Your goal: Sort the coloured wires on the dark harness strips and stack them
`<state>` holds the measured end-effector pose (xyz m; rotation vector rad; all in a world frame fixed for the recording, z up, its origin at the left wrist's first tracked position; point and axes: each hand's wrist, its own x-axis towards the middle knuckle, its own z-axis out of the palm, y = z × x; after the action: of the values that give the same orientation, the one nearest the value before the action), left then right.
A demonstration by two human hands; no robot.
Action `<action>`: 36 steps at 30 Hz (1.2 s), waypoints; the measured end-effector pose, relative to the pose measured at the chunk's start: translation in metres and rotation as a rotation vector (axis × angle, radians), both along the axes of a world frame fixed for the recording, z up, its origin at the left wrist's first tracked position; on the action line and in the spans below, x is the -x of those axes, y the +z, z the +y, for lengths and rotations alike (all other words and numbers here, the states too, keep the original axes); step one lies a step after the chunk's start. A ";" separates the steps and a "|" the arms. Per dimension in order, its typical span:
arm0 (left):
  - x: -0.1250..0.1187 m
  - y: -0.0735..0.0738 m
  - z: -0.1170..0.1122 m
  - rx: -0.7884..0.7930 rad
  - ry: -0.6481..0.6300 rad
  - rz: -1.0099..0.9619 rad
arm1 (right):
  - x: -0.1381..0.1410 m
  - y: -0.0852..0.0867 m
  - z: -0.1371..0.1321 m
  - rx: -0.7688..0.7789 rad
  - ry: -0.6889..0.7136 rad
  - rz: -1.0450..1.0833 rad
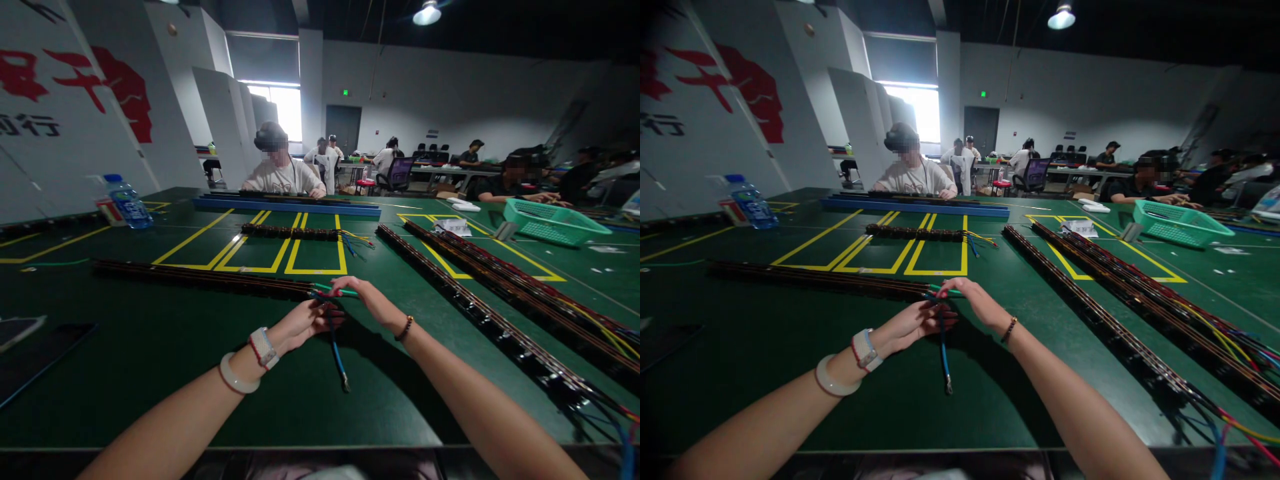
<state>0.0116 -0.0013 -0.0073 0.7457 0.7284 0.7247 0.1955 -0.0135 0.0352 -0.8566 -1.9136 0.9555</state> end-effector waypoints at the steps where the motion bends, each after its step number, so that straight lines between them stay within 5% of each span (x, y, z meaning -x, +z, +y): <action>1: 0.000 0.001 0.000 -0.017 -0.016 0.011 | -0.004 0.001 0.003 0.025 -0.011 -0.019; 8: 0.002 -0.001 0.003 -0.059 -0.079 0.044 | -0.034 0.002 0.010 0.173 0.065 -0.272; 15: 0.004 -0.002 0.004 -0.058 -0.075 -0.001 | -0.050 -0.017 0.024 0.101 -0.246 -0.697; 18: 0.004 -0.001 0.004 -0.052 -0.082 -0.001 | -0.047 -0.020 0.028 0.134 -0.267 -0.829; 29: 0.001 0.003 -0.001 -0.078 -0.078 0.071 | -0.032 -0.015 0.012 0.154 -0.019 -0.750; 36: -0.004 0.001 -0.005 -0.043 -0.011 -0.098 | -0.009 -0.009 -0.005 0.008 -0.067 -0.741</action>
<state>0.0158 -0.0061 -0.0064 0.7477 0.6208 0.7641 0.2048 -0.0184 0.0259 -1.4065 -2.4660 0.6433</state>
